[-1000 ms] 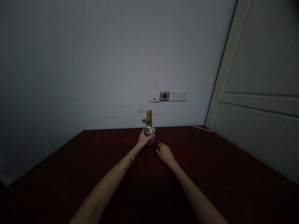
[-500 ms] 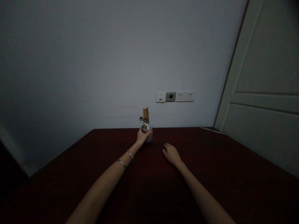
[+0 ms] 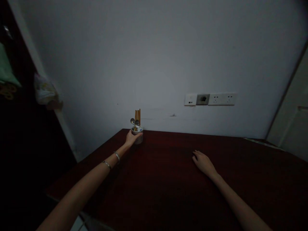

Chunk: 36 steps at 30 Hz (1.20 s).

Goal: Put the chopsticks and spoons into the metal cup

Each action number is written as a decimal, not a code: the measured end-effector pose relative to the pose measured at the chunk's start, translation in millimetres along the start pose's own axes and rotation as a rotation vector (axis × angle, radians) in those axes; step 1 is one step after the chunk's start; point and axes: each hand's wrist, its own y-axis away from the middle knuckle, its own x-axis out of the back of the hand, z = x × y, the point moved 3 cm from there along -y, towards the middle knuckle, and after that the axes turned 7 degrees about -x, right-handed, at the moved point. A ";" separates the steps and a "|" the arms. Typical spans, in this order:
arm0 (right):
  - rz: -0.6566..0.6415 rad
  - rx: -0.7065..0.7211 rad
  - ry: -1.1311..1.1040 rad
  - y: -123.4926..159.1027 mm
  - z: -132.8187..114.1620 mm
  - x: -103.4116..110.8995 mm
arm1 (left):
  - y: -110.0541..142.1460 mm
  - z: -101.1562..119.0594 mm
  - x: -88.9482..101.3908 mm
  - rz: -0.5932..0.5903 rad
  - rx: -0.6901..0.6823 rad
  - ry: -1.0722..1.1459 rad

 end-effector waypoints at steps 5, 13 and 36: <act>0.001 0.029 0.036 -1.9 6.0 -8.2 | 3.6 -20.7 50.1 0.074 0.049 -0.009; 0.007 0.059 0.020 -4.2 11.9 -15.1 | 19.6 -29.6 84.9 0.098 0.078 -0.056; -0.009 0.024 -0.022 -4.8 13.0 -13.7 | 39.6 -41.4 79.6 0.084 0.135 -0.021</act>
